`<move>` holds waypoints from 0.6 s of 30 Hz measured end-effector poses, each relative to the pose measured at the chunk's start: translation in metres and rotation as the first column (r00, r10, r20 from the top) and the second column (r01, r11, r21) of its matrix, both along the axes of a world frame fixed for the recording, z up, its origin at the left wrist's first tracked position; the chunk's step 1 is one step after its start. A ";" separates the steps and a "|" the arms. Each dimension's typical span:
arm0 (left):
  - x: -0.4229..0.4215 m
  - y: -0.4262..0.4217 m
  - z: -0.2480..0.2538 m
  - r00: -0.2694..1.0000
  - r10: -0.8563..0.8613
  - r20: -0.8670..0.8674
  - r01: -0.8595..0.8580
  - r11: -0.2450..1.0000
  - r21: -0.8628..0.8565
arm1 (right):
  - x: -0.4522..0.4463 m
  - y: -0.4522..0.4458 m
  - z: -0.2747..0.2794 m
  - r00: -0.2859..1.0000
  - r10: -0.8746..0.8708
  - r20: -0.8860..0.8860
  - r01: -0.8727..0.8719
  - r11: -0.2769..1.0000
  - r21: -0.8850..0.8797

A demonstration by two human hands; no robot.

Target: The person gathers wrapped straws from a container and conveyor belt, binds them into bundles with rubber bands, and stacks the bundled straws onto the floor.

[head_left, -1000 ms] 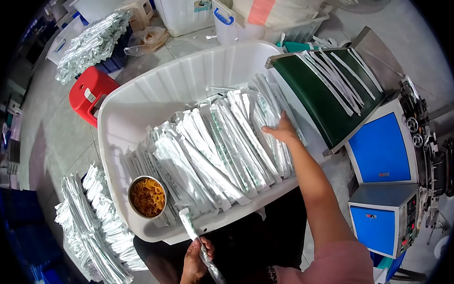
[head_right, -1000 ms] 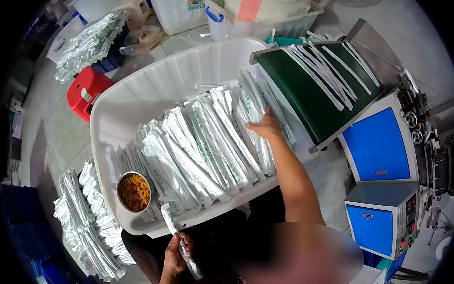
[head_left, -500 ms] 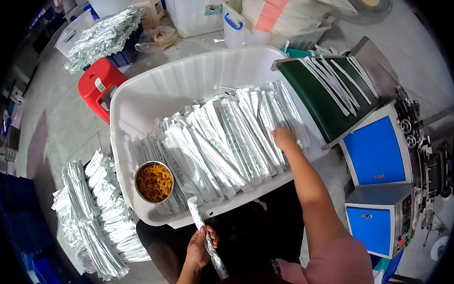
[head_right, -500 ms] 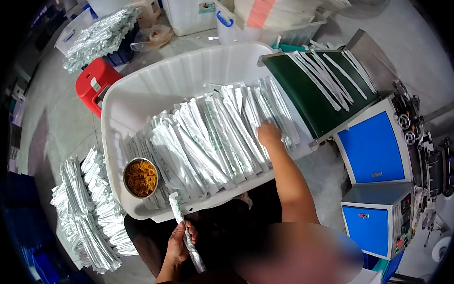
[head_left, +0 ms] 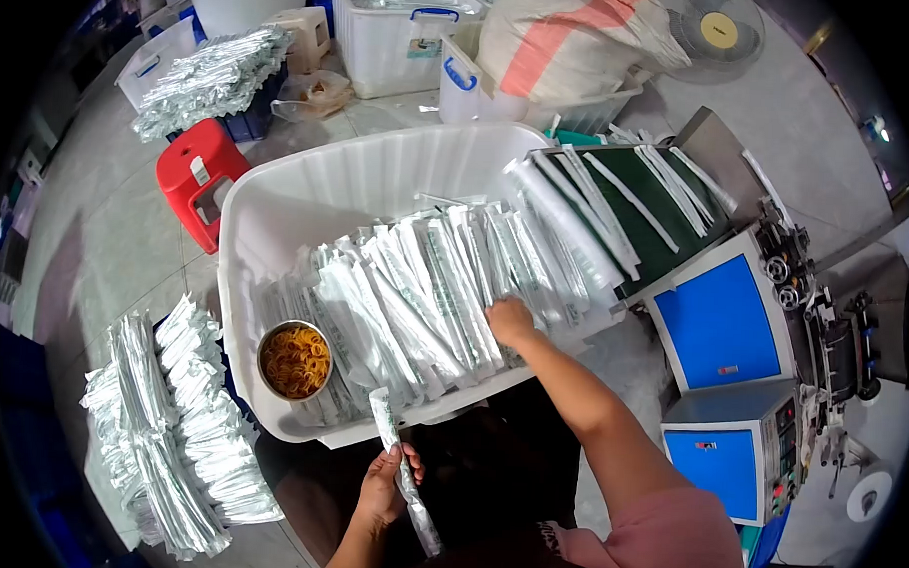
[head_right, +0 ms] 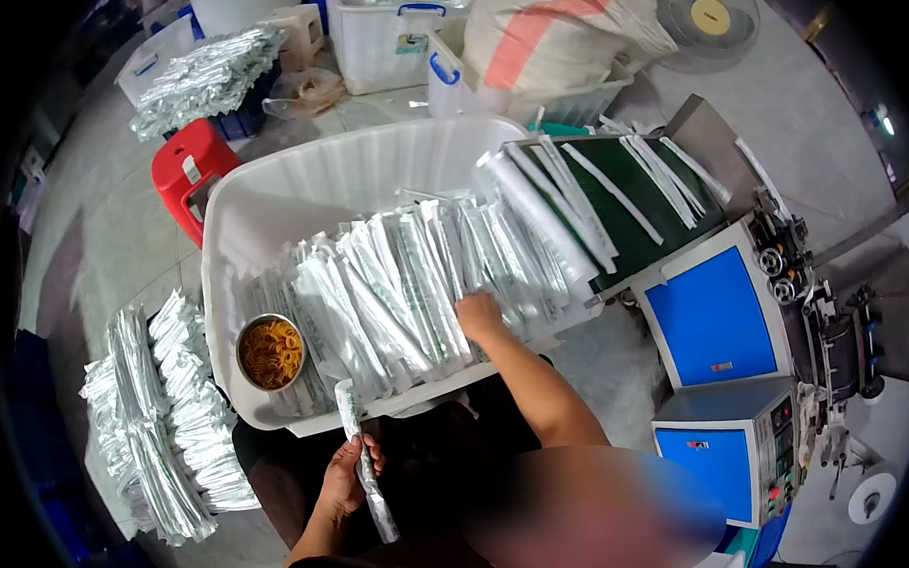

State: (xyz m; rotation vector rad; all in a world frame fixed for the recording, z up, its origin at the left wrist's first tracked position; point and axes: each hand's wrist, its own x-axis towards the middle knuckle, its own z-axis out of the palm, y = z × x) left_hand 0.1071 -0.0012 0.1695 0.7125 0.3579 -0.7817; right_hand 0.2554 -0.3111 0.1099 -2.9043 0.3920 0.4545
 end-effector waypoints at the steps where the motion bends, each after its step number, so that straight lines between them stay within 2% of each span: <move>1: 0.000 0.003 -0.001 1.000 0.000 0.005 0.000 1.000 0.005 | 0.011 -0.004 0.010 0.998 -0.064 0.008 0.062 0.979 0.193; 2: 0.000 0.005 -0.001 1.000 0.010 0.007 -0.010 1.000 0.011 | 0.017 -0.003 0.015 0.975 -0.224 -0.004 0.214 0.926 0.311; 3: -0.001 0.007 -0.001 1.000 0.012 0.004 -0.012 1.000 0.006 | 0.019 0.006 0.016 0.961 -0.229 0.154 0.174 0.936 0.305; 6: -0.003 0.008 -0.002 1.000 0.013 -0.011 -0.013 1.000 -0.004 | 0.033 0.025 0.022 0.975 -0.220 0.031 0.199 0.927 0.317; 8: -0.002 0.008 0.002 1.000 -0.001 0.001 0.001 1.000 0.014 | 0.038 0.042 0.027 0.961 -0.277 0.014 0.269 0.943 0.198; 9: -0.001 0.007 0.000 1.000 -0.005 0.000 0.005 1.000 -0.002 | 0.039 0.051 0.035 0.961 -0.276 0.013 0.267 0.942 0.203; 11: 0.001 0.005 0.001 1.000 0.009 -0.029 -0.010 1.000 -0.027 | 0.035 0.067 0.044 0.988 -0.148 -0.037 0.151 0.983 0.106; 13: 0.003 0.001 -0.005 0.999 0.015 -0.029 -0.016 0.999 -0.033 | 0.033 0.071 0.033 0.994 -0.086 0.064 0.081 0.994 0.075; 16: 0.004 0.002 -0.004 0.999 -0.007 -0.045 0.006 1.000 -0.015 | 0.041 0.044 0.014 0.986 -0.124 0.111 0.107 0.983 0.147; 18: 0.005 0.005 -0.002 0.997 0.004 -0.075 -0.003 1.000 0.015 | 0.048 0.006 0.015 0.993 -0.076 0.089 0.037 0.925 0.377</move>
